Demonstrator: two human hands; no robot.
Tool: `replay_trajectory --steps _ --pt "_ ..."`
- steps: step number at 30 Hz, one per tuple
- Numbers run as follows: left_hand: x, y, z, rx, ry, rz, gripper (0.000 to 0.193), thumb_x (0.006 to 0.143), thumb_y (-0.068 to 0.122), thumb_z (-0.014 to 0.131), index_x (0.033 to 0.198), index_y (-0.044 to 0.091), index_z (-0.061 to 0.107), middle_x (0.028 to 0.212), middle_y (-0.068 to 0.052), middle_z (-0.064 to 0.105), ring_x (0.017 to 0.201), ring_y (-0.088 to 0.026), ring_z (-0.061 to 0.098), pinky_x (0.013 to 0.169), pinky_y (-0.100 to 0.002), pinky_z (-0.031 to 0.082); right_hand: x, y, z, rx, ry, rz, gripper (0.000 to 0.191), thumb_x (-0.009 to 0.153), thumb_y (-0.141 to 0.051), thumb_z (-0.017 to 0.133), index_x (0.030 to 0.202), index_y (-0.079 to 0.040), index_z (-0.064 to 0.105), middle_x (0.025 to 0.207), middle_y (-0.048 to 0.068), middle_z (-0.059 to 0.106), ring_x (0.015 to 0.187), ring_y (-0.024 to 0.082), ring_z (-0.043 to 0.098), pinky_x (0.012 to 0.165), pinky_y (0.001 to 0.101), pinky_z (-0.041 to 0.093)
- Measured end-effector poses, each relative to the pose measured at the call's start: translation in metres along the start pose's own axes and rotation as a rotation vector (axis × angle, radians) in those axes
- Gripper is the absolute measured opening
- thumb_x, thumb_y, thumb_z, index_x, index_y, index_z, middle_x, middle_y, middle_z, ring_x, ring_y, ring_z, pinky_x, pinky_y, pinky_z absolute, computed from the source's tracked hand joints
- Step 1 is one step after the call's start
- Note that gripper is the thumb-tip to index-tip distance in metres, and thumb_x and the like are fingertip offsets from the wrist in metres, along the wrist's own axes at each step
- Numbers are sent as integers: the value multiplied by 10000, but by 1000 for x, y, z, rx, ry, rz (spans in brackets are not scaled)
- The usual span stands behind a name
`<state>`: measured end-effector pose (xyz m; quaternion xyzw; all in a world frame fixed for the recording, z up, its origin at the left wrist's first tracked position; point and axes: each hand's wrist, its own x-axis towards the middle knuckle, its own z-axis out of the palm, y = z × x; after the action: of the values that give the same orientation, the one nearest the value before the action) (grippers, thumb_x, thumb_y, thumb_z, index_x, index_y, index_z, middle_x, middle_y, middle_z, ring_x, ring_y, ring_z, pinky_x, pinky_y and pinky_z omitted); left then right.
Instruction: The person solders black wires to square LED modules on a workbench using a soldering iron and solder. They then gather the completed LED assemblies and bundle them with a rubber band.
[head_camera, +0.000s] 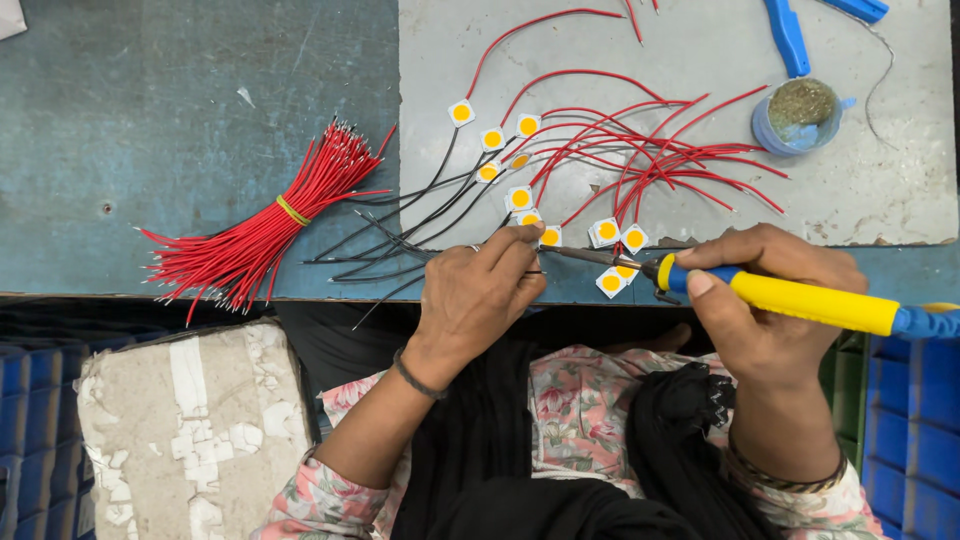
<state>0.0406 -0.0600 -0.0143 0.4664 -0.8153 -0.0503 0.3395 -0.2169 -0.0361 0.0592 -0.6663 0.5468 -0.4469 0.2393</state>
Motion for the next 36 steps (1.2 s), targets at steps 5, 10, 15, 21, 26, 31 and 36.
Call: replay_trajectory --steps 5,10,15,21,26,31,36 --pt "0 1 -1 -14 -15 -9 162 829 155 775 911 103 646 1157 49 717 568 -210 619 546 -343 498 7 -6 -1 -14 -49 -94 170 853 -157 730 904 5 727 773 65 691 540 86 591 544 203 432" --pt "1 1 -2 -13 -12 -8 159 831 154 770 911 102 643 1156 48 715 581 -207 629 554 -342 502 11 -12 1 -28 -92 -157 137 871 -131 718 882 5 722 775 69 711 568 95 615 549 207 455" --pt "2 1 -3 -18 -16 -7 158 838 161 771 918 101 648 1150 49 714 584 -210 632 554 -343 502 11 -12 1 -46 -77 -152 142 875 -134 731 919 0 730 769 72 709 559 96 614 549 206 447" --pt "1 1 -3 -15 -14 -13 150 838 158 769 900 103 644 1140 48 719 575 -216 628 537 -350 495 6 -13 -5 2 3 -121 181 920 -172 737 925 9 728 796 74 696 589 90 615 578 194 442" --pt "1 1 -1 -27 4 -16 142 837 151 767 894 104 645 1126 55 724 572 -218 626 535 -351 493 9 -10 -3 5 -25 -128 179 904 -184 731 928 -6 728 816 65 702 563 77 606 563 192 441" --pt "1 0 -1 -16 5 -5 150 840 157 768 910 100 647 1143 49 717 587 -217 634 546 -352 499 8 -7 0 -16 -63 -121 180 924 -176 742 923 4 742 768 63 719 540 71 599 544 190 434" --pt "1 1 -1 -1 -10 -2 160 843 177 772 912 103 648 1162 47 714 584 -210 638 546 -349 506 10 -8 0 -1 -86 -138 176 922 -176 735 914 0 733 790 61 722 561 69 623 553 193 452"
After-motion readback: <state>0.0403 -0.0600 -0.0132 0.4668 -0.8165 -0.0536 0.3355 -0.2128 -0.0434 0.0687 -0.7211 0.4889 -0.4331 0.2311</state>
